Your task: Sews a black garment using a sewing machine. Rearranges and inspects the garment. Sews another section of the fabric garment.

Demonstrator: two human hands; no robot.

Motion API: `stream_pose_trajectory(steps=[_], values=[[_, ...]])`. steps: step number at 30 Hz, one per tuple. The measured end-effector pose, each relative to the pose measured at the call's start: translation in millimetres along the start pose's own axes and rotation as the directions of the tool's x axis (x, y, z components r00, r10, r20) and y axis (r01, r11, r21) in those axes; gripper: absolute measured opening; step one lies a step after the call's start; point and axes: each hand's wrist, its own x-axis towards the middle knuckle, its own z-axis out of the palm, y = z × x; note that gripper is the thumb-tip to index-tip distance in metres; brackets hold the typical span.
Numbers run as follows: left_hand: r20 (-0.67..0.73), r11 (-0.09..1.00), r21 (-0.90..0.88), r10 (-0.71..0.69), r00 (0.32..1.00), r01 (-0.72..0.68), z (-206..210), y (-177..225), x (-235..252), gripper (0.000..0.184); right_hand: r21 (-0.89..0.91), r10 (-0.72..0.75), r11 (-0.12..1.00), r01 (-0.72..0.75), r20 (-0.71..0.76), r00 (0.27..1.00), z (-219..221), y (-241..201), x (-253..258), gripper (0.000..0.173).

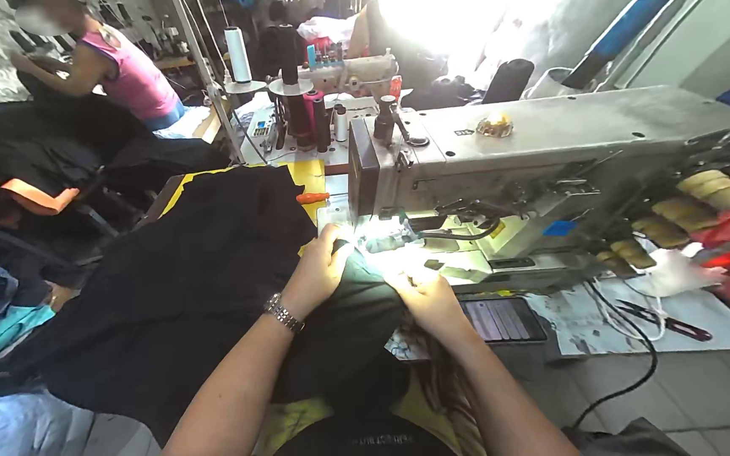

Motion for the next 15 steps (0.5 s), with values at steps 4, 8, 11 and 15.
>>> stream_pose_trajectory(steps=[4, 8, 11, 15], values=[[-0.03, 0.999, -0.034, 0.031, 0.999, -0.032, 10, -10, 8, 0.014, -0.106, -0.045, 0.994, 0.039, -0.058, 0.997, 0, 3, 7, 0.031], [-0.046, 0.996, -0.08, 0.03, 0.998, -0.034, 17, -14, 6, 0.018, -0.023, -0.075, 0.997, 0.073, -0.113, 0.991, 5, 1, 15, 0.025], [-0.027, 0.993, -0.112, 0.03, 0.999, -0.033, 19, -12, 6, 0.021, 0.04, -0.101, 0.994, 0.106, -0.102, 0.99, 7, -4, 21, 0.02], [0.075, 0.988, -0.154, -0.016, 0.997, 0.027, 12, -8, 5, 0.046, 0.073, -0.106, 0.991, 0.114, -0.109, 0.988, 11, -4, 21, 0.019]])
